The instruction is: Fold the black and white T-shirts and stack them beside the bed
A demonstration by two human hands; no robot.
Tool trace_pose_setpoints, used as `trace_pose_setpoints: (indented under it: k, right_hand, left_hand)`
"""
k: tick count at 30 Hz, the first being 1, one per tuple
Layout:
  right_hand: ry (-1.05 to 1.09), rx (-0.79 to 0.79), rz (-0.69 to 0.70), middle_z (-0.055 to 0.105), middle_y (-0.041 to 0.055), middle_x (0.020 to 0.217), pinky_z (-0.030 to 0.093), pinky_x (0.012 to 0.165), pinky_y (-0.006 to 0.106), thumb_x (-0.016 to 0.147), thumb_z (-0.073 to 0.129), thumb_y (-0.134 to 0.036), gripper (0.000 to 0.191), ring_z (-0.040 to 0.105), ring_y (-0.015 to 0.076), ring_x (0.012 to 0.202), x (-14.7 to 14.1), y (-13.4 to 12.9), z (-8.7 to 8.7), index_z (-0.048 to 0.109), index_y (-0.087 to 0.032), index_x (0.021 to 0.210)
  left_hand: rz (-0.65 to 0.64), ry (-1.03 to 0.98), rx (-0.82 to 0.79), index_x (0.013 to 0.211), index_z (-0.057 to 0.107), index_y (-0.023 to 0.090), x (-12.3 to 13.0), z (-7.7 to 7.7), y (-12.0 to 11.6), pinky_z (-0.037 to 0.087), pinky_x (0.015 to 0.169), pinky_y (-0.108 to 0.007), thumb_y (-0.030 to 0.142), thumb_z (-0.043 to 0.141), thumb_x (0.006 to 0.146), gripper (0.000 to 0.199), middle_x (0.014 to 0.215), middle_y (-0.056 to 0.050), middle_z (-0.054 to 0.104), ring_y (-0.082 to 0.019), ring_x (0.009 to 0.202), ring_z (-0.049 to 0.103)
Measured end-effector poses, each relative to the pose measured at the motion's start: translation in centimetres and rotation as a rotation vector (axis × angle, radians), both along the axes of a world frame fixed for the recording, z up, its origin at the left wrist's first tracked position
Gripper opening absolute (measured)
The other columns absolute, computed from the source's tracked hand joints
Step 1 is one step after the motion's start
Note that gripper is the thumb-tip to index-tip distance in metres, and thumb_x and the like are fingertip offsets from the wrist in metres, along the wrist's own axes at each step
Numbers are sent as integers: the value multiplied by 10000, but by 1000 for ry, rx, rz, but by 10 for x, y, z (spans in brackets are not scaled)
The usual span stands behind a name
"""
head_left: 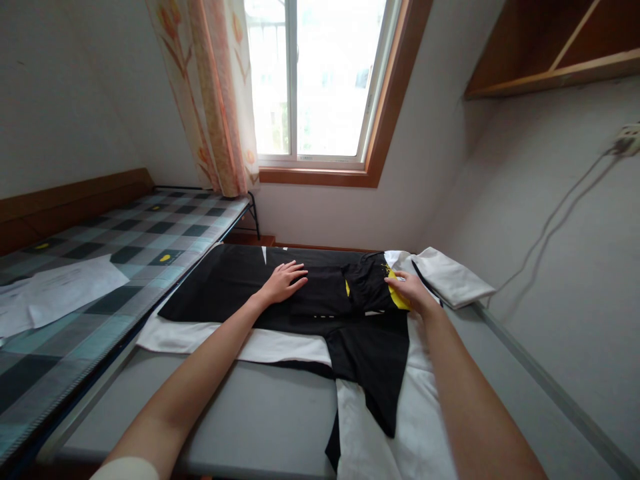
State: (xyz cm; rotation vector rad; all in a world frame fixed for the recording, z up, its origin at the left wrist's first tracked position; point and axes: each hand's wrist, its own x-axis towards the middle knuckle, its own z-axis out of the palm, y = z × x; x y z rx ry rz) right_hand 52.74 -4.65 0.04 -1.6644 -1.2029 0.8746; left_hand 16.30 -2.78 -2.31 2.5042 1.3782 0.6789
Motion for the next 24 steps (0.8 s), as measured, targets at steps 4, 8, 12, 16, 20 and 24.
trace_pose_setpoints:
  k: [4,8,12,16,20,24]
  right_hand:
    - [65,-67,-9,724,107,842,553,587,279,748,682,-227,427,690,211,686,-6,-5,26,638,-92,1151]
    - [91,102,189,723,114,1008,569,678,272,832,632,-362,430,697,202,840,-36,-23,59,631,-149,1206]
    - [146,205,607,683,124,1170,569,813,381,840,580,-542,549,682,220,958,-79,-40,62,606,-193,1263]
    - [-124,351,624,668,120,1217,494,961,424,858,575,-496,477,622,255,1112,-104,-37,32,663,-176,1200]
    - [-428,480,598,620,131,1293,394,1071,428,885,559,-436,453,537,264,1234,-111,-34,9,649,-163,1235]
    - [-622,577,618,469,114,1459,299,1135,446,919,506,-438,482,373,259,1378,-116,-40,3,580,-193,1328]
  left_hand:
    - [77,-439,-158,1123,694,216,12,15,2,378,1082,-434,531,375,949,481,1287,-78,627,-250,1250,518]
    - [33,-967,-712,1314,541,184,31,39,-5,552,827,-407,641,321,925,639,1268,-152,623,-258,984,677]
    - [13,-1179,-1034,1438,363,230,42,51,-13,576,737,-377,664,314,915,681,1259,-154,625,-241,900,702]
    - [173,-1042,-945,1483,253,234,39,46,-15,568,631,-306,481,607,853,763,1219,-154,636,-209,802,701]
    - [157,-939,-818,1507,172,273,34,44,-16,541,588,-262,251,761,718,985,1134,-122,647,-193,784,677]
    - [155,-938,-802,1471,282,309,26,50,-13,514,552,-232,181,723,707,891,1052,-70,630,-140,695,640]
